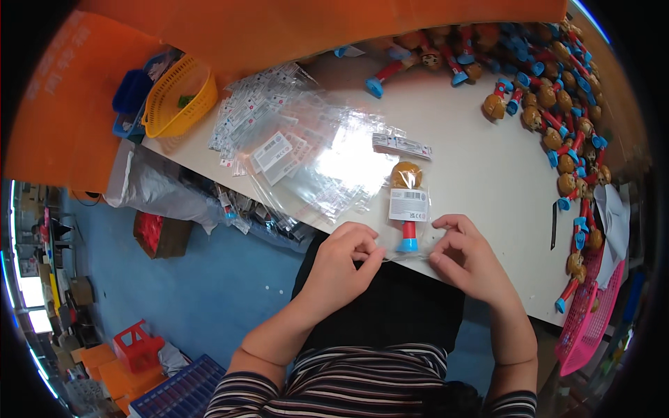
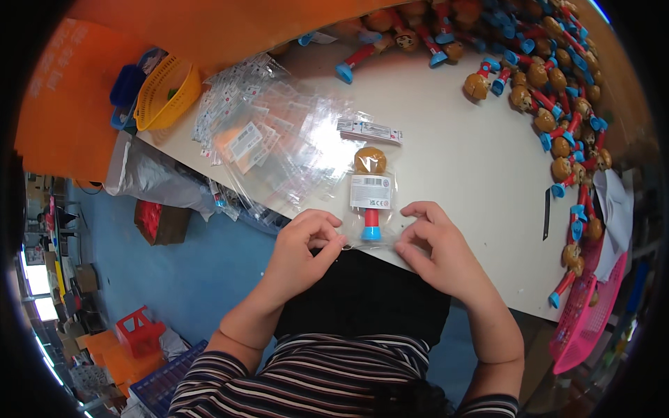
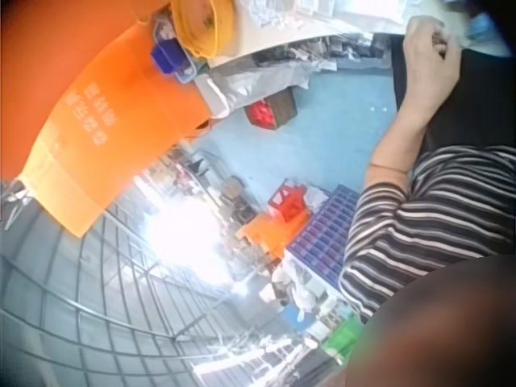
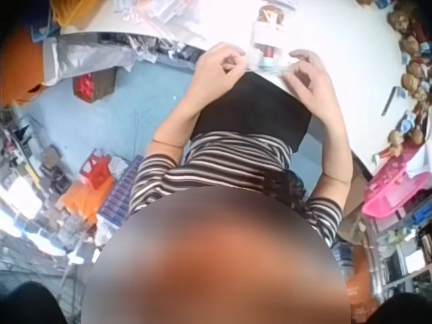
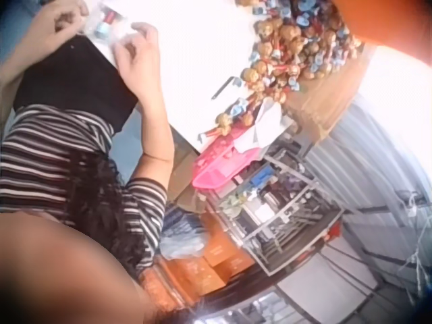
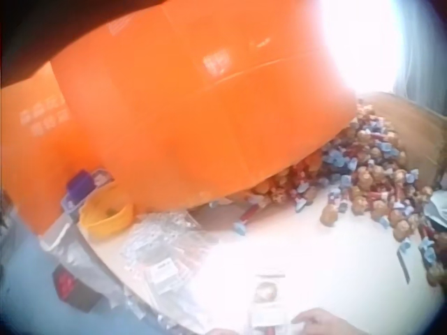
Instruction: Packaging small toy figures into individual plastic bags.
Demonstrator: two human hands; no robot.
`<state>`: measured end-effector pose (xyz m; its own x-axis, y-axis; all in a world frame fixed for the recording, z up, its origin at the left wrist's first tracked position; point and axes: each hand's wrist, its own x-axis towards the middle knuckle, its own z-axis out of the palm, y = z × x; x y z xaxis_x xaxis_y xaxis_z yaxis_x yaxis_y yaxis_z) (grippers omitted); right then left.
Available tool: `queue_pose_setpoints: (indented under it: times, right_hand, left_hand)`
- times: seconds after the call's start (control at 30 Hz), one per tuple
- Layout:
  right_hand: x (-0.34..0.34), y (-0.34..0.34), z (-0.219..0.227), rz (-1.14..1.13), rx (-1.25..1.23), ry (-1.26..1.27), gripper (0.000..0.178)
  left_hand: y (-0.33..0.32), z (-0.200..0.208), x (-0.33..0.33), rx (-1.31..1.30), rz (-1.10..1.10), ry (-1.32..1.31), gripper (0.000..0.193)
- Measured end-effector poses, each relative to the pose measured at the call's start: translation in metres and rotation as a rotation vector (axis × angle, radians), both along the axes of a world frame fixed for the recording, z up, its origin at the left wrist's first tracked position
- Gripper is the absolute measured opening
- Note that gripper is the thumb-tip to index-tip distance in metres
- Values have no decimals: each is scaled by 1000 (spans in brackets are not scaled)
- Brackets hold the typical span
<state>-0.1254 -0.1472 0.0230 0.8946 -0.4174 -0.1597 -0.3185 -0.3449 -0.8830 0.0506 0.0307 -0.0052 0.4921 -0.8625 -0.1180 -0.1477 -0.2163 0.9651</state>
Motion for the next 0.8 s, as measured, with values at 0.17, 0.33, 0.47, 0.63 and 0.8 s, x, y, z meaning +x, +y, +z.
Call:
queue_pose_setpoints:
  times: [0.17,0.33,0.47,0.63,0.8]
  right_hand:
    - [3,0,-6,-228,442,93,14]
    - [15,1,-13,-199,239,147,20]
    - [20,-1,-10,-185,286,170,20]
    - [13,-1,-16,-258,275,153,18]
    - [3,8,-14,-355,492,123,19]
  left_hand:
    - [-3,2,-2,23,56,168,32]
    - [-13,1,-4,30,129,232,38]
    - [-15,-6,-3,47,104,240,34]
    - [-12,-22,-7,-49,194,198,27]
    - [-8,-18,-16,-29,160,314,29]
